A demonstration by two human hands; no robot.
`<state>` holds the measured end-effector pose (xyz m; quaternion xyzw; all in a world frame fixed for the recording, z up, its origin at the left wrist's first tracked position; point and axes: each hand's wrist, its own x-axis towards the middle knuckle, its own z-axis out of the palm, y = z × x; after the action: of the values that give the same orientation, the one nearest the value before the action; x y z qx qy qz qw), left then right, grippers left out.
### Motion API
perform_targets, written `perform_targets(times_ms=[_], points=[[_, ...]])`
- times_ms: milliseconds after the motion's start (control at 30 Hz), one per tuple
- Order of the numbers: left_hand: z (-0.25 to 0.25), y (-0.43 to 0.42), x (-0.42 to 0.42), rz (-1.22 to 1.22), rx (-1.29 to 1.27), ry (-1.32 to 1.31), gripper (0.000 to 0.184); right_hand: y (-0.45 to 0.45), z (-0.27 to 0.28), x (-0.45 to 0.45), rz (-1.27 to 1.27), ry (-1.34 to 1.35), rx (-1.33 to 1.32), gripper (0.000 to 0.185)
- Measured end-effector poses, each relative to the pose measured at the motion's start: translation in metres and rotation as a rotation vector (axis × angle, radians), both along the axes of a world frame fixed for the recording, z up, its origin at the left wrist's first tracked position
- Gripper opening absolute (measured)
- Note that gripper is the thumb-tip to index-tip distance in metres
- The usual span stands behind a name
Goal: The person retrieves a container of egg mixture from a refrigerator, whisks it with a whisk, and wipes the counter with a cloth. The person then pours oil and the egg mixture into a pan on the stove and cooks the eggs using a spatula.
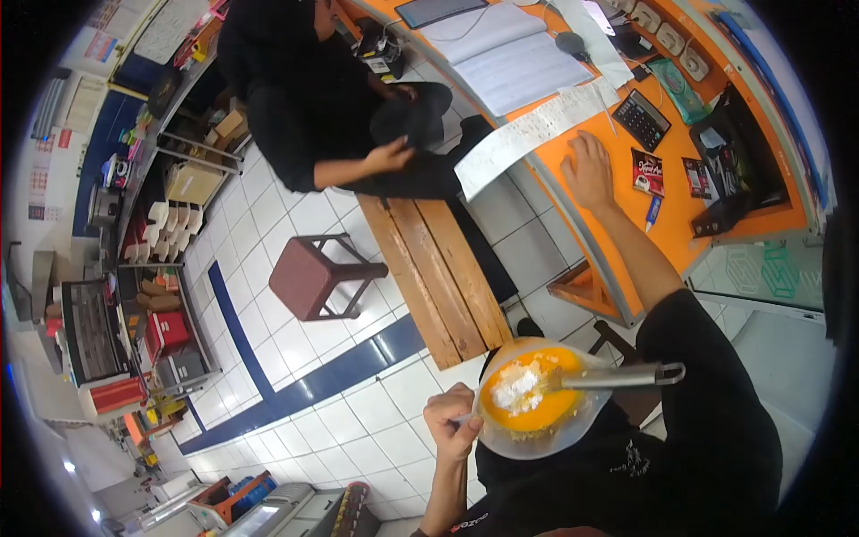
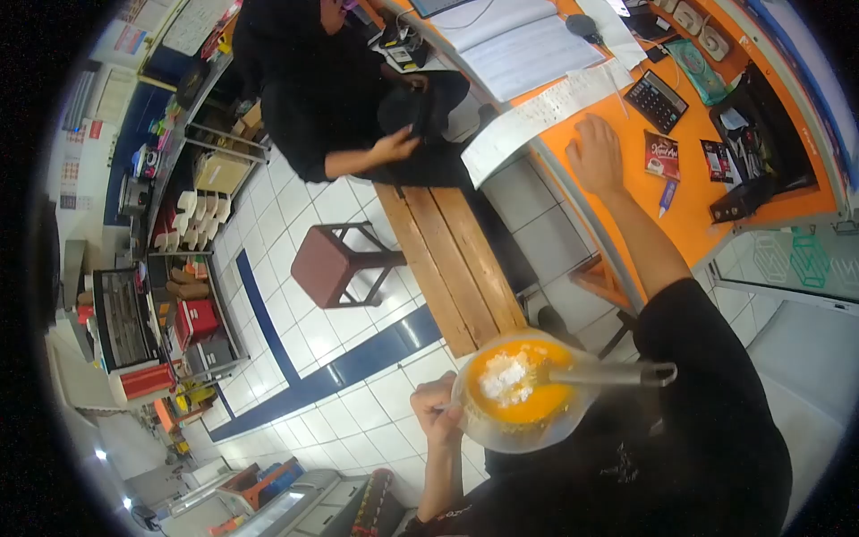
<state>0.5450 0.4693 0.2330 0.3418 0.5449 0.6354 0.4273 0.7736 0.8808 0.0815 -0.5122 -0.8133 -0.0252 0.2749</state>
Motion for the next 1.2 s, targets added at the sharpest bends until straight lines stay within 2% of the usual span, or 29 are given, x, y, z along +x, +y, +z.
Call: perform_targets(times_ms=[133,200,267,300,367,400,433,500,533,600,700,767,800,867,933,967,1000,1033,1067,1200], points=[[0.012,-0.035,0.010,0.177,-0.016,-0.079,0.052,-0.022,0.005,-0.009,-0.038,-0.101,-0.062,0.028],[0.012,-0.067,0.007,0.237,-0.051,-0.124,0.053,-0.066,0.020,-0.006,0.100,0.027,-0.313,0.026],[0.003,-0.106,-0.001,0.296,-0.065,-0.186,0.054,-0.123,0.053,-0.012,0.135,0.034,-0.709,0.030],[0.010,-0.119,-0.005,0.329,-0.056,-0.190,0.054,-0.155,0.062,-0.018,0.226,0.367,-0.915,0.033],[0.025,-0.146,-0.022,0.444,-0.074,-0.224,0.053,-0.223,0.096,-0.043,0.293,0.807,-1.259,0.045],[0.028,-0.163,-0.035,0.477,-0.061,-0.222,0.053,-0.256,0.134,-0.066,0.267,0.905,-1.395,0.054],[0.030,-0.185,-0.047,0.512,-0.045,-0.221,0.051,-0.290,0.167,-0.091,0.294,0.881,-1.408,0.054],[0.038,-0.223,-0.072,0.601,-0.015,-0.215,0.049,-0.346,0.223,-0.146,0.446,1.157,-1.625,0.075],[0.046,-0.244,-0.086,0.616,-0.044,-0.177,0.047,-0.373,0.242,-0.170,0.496,1.124,-1.672,0.075],[0.073,-0.268,-0.098,0.637,-0.090,-0.108,0.042,-0.399,0.276,-0.205,0.614,1.171,-1.656,0.096],[0.106,-0.330,-0.147,0.717,-0.137,-0.010,0.040,-0.462,0.302,-0.286,0.924,1.148,-1.806,0.102],[0.110,-0.373,-0.187,0.785,-0.139,-0.009,0.039,-0.504,0.307,-0.351,1.025,1.099,-1.875,0.101],[0.227,-0.324,-0.099,0.805,-0.182,-0.092,0.040,-0.461,0.430,-0.276,0.998,1.120,-1.925,0.093],[0.212,-0.369,-0.140,0.886,-0.173,-0.127,0.041,-0.512,0.416,-0.341,1.079,1.111,-1.980,0.086],[0.202,-0.412,-0.181,1.013,-0.198,-0.137,0.041,-0.557,0.386,-0.398,1.048,0.927,-1.802,0.055],[0.196,-0.430,-0.198,1.041,-0.188,-0.128,0.041,-0.576,0.377,-0.428,1.079,0.912,-1.813,0.055],[0.190,-0.446,-0.216,1.106,-0.174,-0.164,0.040,-0.594,0.370,-0.458,1.120,0.880,-1.782,0.042],[0.269,-0.409,-0.184,1.145,-0.201,-0.261,0.038,-0.559,0.450,-0.435,1.077,0.821,-1.766,0.030],[0.238,-0.425,-0.208,1.172,-0.187,-0.238,0.038,-0.583,0.424,-0.472,1.048,0.834,-1.774,0.016],[0.202,-0.481,-0.292,1.332,-0.142,-0.280,0.035,-0.653,0.428,-0.587,1.213,0.725,-1.766,0.015]])
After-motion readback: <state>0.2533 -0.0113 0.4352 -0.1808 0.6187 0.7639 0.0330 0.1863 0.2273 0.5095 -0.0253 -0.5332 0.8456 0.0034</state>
